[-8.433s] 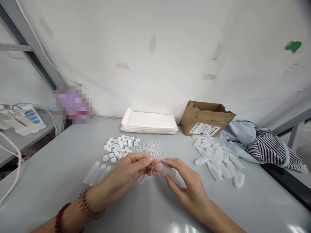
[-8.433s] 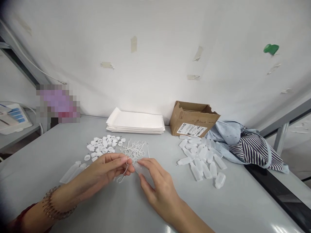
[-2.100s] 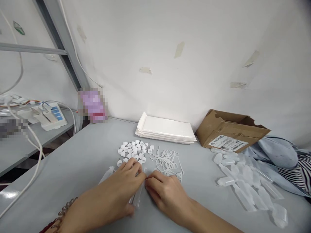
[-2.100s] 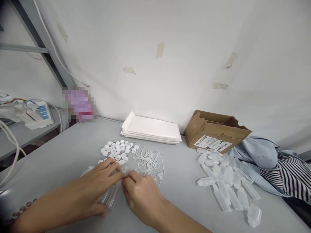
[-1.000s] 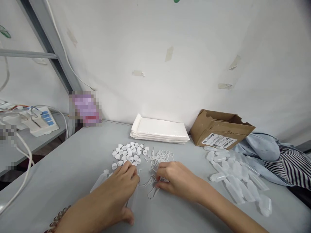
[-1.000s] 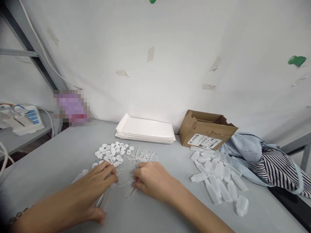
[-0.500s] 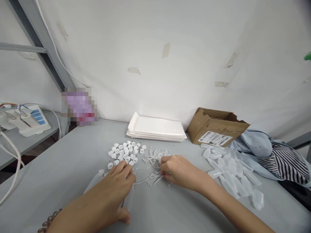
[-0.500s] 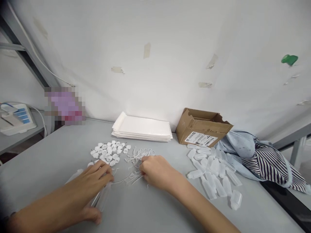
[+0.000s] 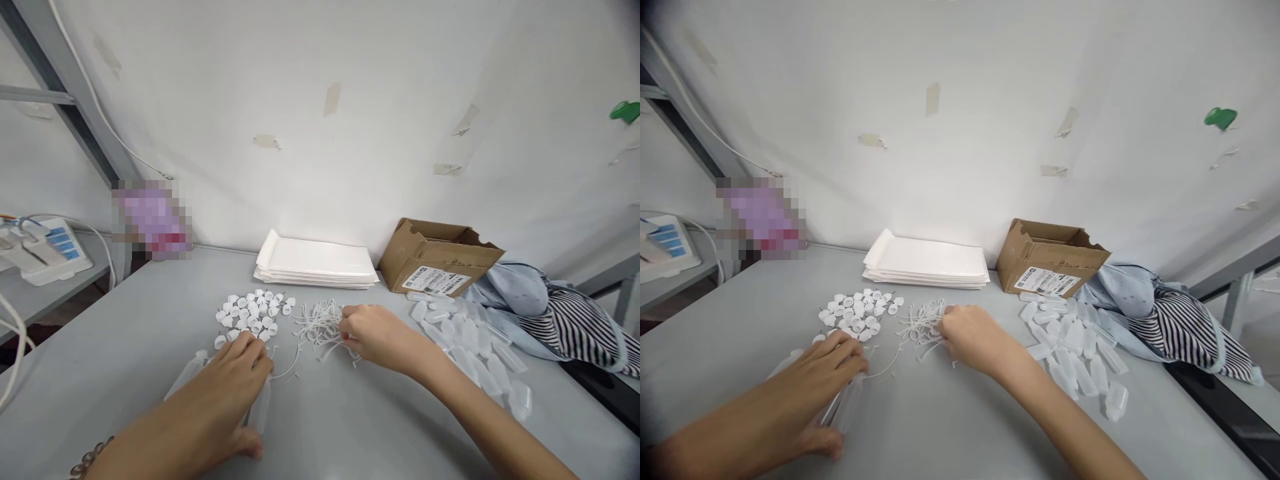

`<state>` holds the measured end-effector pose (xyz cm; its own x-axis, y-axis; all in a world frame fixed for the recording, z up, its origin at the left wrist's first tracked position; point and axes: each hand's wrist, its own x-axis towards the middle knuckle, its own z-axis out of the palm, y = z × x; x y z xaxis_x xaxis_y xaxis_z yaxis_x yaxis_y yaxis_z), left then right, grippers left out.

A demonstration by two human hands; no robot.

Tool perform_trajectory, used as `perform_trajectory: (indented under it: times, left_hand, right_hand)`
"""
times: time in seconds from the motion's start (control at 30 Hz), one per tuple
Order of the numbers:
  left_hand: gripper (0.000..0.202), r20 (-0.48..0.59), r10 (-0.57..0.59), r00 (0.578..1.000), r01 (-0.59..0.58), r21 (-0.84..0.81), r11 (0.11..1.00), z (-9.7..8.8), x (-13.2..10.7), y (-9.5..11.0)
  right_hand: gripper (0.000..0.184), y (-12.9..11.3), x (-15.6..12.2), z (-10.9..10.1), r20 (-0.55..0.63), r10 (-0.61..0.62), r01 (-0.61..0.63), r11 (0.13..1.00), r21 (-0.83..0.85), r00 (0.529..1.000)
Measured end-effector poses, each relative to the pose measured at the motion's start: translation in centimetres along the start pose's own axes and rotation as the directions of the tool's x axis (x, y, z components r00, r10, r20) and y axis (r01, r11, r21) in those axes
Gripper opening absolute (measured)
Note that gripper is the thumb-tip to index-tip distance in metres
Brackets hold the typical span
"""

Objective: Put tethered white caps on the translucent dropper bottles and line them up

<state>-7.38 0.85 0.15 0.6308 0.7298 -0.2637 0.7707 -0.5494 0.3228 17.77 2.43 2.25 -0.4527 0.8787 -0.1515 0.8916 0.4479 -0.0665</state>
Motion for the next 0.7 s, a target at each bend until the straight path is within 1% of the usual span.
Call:
perform_trajectory:
  times: [0.13,0.23,0.3,0.33,0.4,0.43,0.5,0.57,0.6,0.63,0.67,0.7]
  left_hand:
    - [0.037,-0.015,0.002,1.0,-0.002,-0.023,1.0,0.1,0.0,-0.2]
    - [0.048,-0.017,-0.004,1.0,0.003,-0.034,0.999,0.1,0.0,-0.4]
    - [0.054,-0.049,-0.002,0.999,-0.001,-0.059,0.998,0.1,0.1,-0.6]
    - [0.056,-0.077,0.006,0.997,-0.012,-0.078,0.997,0.1,0.2,-0.6]
    - [0.057,-0.164,0.029,0.986,-0.049,-0.116,0.992,-0.1,0.5,-0.5]
    - [0.055,-0.221,0.04,0.974,-0.069,-0.128,0.989,-0.2,0.6,-0.4]
    - [0.046,-0.339,0.05,0.939,-0.104,-0.141,0.984,-0.4,0.8,-0.2]
    - [0.036,-0.424,0.046,0.904,-0.124,-0.159,0.98,-0.6,1.0,0.2]
    - [0.033,-0.453,0.036,0.891,-0.127,-0.172,0.977,-0.7,1.0,0.4]
    - [0.032,-0.475,0.018,0.88,-0.122,-0.19,0.974,-0.8,1.0,0.6]
    - [0.033,-0.494,-0.003,0.869,-0.114,-0.206,0.972,-0.8,0.9,0.7]
    - [0.035,-0.511,-0.024,0.859,-0.104,-0.221,0.97,-0.8,0.9,0.8]
  right_hand:
    - [0.024,0.5,-0.3,-0.6,-0.056,0.017,-0.014,0.998,0.063,0.998]
    - [0.019,0.8,-0.5,-1.0,-0.106,0.027,-0.014,0.992,0.124,0.994]
    - [0.017,0.7,-0.6,-1.4,-0.15,0.031,0.002,0.976,0.216,0.988]
    - [0.017,0.5,-0.6,-1.5,-0.171,0.034,0.018,0.956,0.291,0.985]
    - [0.016,-0.2,-0.5,-1.6,-0.199,0.054,0.051,0.873,0.485,0.978]
    - [0.015,-0.6,-0.4,-1.6,-0.194,0.072,0.058,0.805,0.59,0.978]
    - [0.015,-1.5,-0.1,-1.2,-0.138,0.098,0.045,0.635,0.771,0.986]
    - [0.016,-2.3,0.3,-0.5,-0.07,0.085,0.022,0.466,0.885,0.994]
    - [0.017,-2.6,0.4,-0.2,-0.054,0.073,0.019,0.417,0.909,0.996]
    - [0.017,-2.8,0.5,0.1,-0.051,0.067,0.02,0.403,0.915,0.996]
    - [0.018,-3.1,0.6,0.4,-0.059,0.071,0.024,0.42,0.907,0.996]
    - [0.018,-3.2,0.6,0.7,-0.074,0.077,0.03,0.463,0.886,0.994]
